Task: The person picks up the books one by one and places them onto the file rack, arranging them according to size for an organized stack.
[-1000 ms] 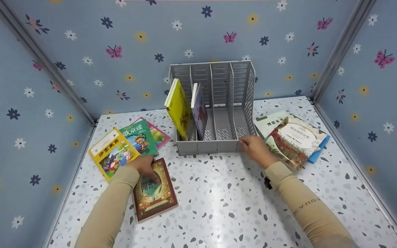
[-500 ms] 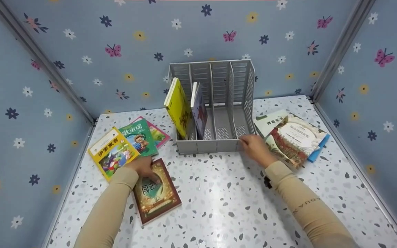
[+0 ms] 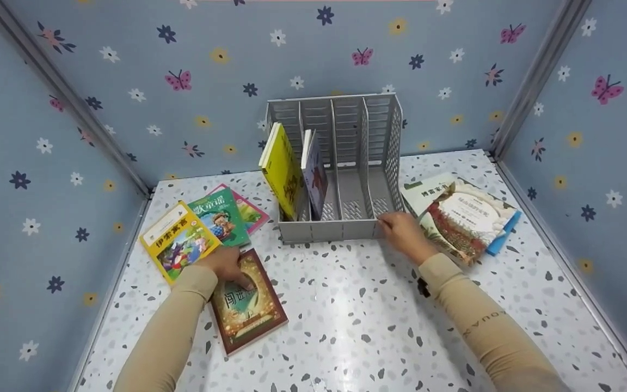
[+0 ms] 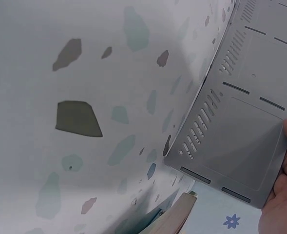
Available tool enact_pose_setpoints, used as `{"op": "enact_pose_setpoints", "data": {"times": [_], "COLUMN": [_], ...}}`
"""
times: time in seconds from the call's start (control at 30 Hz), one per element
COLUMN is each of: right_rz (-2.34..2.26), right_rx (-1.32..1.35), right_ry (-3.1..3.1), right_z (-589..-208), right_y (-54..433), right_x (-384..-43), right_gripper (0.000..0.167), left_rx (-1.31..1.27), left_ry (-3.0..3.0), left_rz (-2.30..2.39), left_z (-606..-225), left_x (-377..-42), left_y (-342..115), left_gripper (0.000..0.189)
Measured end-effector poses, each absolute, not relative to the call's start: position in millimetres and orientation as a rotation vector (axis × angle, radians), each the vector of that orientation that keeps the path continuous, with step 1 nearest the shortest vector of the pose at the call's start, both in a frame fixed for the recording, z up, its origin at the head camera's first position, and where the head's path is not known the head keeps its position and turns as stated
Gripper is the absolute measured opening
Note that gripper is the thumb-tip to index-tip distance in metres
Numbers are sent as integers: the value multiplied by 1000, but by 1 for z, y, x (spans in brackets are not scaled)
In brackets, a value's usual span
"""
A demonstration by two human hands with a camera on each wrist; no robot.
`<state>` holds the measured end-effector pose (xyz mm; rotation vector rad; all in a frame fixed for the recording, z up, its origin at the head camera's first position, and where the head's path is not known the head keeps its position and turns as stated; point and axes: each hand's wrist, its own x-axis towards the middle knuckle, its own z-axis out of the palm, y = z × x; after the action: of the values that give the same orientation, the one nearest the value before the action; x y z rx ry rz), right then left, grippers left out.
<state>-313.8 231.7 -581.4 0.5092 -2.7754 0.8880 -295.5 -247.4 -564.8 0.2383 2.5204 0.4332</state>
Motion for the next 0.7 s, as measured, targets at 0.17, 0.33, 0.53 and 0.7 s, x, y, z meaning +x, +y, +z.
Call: {"op": "enact_pose_setpoints", "data": {"times": [0.17,0.33,0.53,0.7], "right_rz": [873,877,878,900], "right_rx": [524,535,524,507], "right_ry": [-2741,-2749,-2755,-2776], "right_z": [-584,-585,-583,-580], "right_y": [231,231,230,231], "right_x": [-312,-312,-312,-312], "right_gripper": [22,22,21,23], "left_rx": [204,131,107,98], "left_ry": [2497,2433,2388,2378], "left_rz": [474,516,554,549], "left_z": [-564,-561,-553,-549], "left_x": [-297,-296,-296,-296], "left_y": [-249,-253,-253,-252], "left_gripper": [73,82,87,89]}}
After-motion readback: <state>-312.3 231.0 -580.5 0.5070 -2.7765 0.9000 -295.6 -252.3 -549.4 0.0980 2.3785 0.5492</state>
